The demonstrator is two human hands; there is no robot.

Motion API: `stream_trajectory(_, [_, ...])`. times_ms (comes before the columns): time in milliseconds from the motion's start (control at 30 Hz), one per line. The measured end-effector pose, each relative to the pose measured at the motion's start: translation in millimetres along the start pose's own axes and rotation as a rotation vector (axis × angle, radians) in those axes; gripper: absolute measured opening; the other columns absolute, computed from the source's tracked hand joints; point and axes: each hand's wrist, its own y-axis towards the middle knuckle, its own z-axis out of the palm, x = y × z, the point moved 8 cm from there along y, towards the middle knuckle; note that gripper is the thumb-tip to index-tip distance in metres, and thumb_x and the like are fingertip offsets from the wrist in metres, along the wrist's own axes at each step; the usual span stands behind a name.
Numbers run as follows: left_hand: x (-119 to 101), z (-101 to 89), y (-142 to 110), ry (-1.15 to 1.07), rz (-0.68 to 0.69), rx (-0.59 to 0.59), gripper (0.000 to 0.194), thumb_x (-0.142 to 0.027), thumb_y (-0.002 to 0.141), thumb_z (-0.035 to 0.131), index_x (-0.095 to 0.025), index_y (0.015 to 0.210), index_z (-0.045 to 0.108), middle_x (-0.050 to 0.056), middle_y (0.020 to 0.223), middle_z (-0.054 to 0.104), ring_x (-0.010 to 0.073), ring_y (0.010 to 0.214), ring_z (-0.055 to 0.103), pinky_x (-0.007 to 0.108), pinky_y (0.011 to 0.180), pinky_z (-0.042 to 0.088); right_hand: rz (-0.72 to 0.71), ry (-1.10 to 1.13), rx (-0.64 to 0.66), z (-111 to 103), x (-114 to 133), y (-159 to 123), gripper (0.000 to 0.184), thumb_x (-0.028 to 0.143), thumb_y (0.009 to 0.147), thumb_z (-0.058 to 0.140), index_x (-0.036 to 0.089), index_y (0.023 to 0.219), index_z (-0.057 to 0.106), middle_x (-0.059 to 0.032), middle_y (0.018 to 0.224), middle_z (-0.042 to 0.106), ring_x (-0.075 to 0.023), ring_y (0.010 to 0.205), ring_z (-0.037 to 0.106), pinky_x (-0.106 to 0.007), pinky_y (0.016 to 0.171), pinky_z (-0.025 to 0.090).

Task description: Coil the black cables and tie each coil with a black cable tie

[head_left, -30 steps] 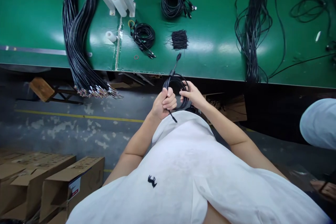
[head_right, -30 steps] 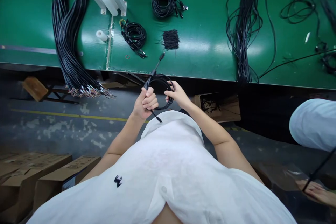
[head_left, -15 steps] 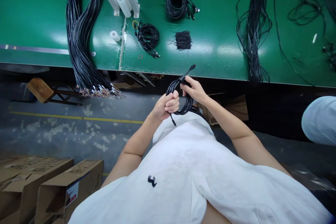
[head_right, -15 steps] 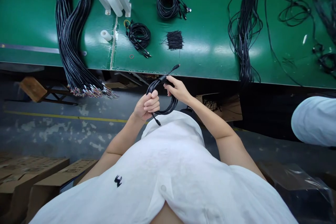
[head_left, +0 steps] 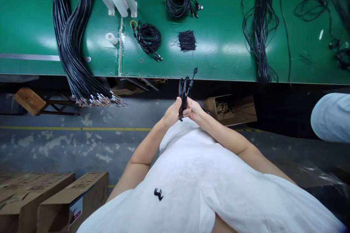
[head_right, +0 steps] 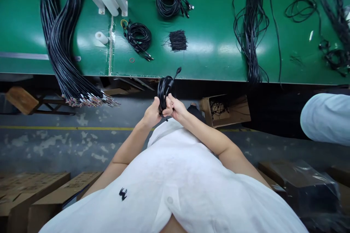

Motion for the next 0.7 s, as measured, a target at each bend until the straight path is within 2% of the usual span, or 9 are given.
stream_trajectory(100, [-10.5, 2.6, -2.2, -0.001, 0.015, 0.029, 0.051, -0.066, 0.076, 0.068, -0.017, 0.081, 0.057, -0.003, 0.059, 0.045, 0.0095, 0.054, 0.043, 0.023, 0.054, 0.037, -0.088, -0.035, -0.104, -15.4, 23.8, 3.1, 0.05, 0.058, 0.07, 0.068, 0.024, 0.06, 0.033, 0.0072, 0.045, 0.028, -0.0084, 0.04, 0.03, -0.023, 0.038, 0.036])
stream_trajectory(200, [-18.6, 9.8, -2.3, -0.005, 0.002, 0.059, 0.048, -0.061, 0.077, 0.07, -0.015, 0.082, 0.059, -0.004, 0.057, 0.044, 0.0085, 0.051, 0.041, 0.023, 0.052, 0.035, -0.335, -0.254, -0.183, -25.0, 77.4, 0.3, 0.027, 0.044, 0.07, 0.069, 0.024, 0.078, 0.053, 0.0045, 0.06, 0.048, -0.0111, 0.053, 0.045, -0.024, 0.051, 0.045])
stream_trajectory(300, [-22.7, 14.9, 1.8, -0.08, -0.052, 0.035, 0.046, -0.059, 0.076, 0.072, -0.016, 0.075, 0.056, -0.006, 0.051, 0.038, 0.0069, 0.045, 0.035, 0.021, 0.046, 0.03, -0.582, -0.634, -0.049, -11.4, 133.2, -4.6, 0.029, 0.036, 0.074, 0.065, 0.026, 0.102, 0.062, -0.0007, 0.087, 0.061, -0.016, 0.077, 0.057, -0.03, 0.072, 0.051])
stream_trajectory(367, [-28.2, 16.6, 6.4, -0.141, -0.065, 0.0, 0.044, -0.056, 0.075, 0.073, -0.017, 0.072, 0.054, -0.007, 0.049, 0.036, 0.0059, 0.042, 0.031, 0.02, 0.043, 0.028, -0.659, -0.828, 0.093, -0.7, 153.9, -5.0, 0.029, 0.034, 0.078, 0.061, 0.025, 0.105, 0.064, -0.0038, 0.097, 0.063, -0.019, 0.088, 0.059, -0.034, 0.083, 0.05])
stream_trajectory(433, [-35.1, 17.2, 11.7, -0.184, -0.071, -0.031, 0.041, -0.053, 0.077, 0.073, -0.017, 0.072, 0.053, -0.007, 0.049, 0.036, 0.0057, 0.04, 0.031, 0.02, 0.043, 0.028, -0.632, -0.899, 0.168, 1.0, 161.8, -0.4, 0.024, 0.033, 0.082, 0.056, 0.024, 0.102, 0.064, -0.0041, 0.095, 0.063, -0.0183, 0.084, 0.059, -0.034, 0.082, 0.049])
stream_trajectory(533, [-45.0, 16.1, 20.5, -0.22, -0.094, -0.072, 0.036, -0.049, 0.079, 0.073, -0.017, 0.077, 0.056, -0.007, 0.051, 0.038, 0.006, 0.041, 0.034, 0.02, 0.043, 0.03, -0.552, -0.858, 0.146, -3.7, 164.0, 8.8, 0.019, 0.031, 0.086, 0.049, 0.023, 0.098, 0.062, -0.0024, 0.088, 0.06, -0.014, 0.068, 0.055, -0.03, 0.07, 0.047])
stream_trajectory(633, [-51.2, 7.1, 29.9, -0.203, -0.11, -0.18, 0.038, -0.051, 0.078, 0.074, -0.017, 0.083, 0.058, -0.007, 0.053, 0.036, 0.0051, 0.042, 0.031, 0.019, 0.044, 0.028, -0.554, -0.813, 0.094, -7.9, 168.6, 15.6, 0.018, 0.033, 0.088, 0.047, 0.022, 0.093, 0.06, -0.0031, 0.087, 0.06, -0.0161, 0.075, 0.057, -0.03, 0.074, 0.047])
stream_trajectory(700, [-51.0, -3.2, 35.2, -0.131, -0.109, -0.285, 0.042, -0.055, 0.079, 0.071, -0.016, 0.085, 0.059, -0.007, 0.054, 0.035, 0.0048, 0.044, 0.029, 0.019, 0.044, 0.027, -0.51, -0.804, 0.136, -14.2, 169.4, 25.4, 0.019, 0.036, 0.088, 0.049, 0.021, 0.092, 0.06, -0.0038, 0.089, 0.06, -0.0181, 0.085, 0.058, -0.031, 0.08, 0.047])
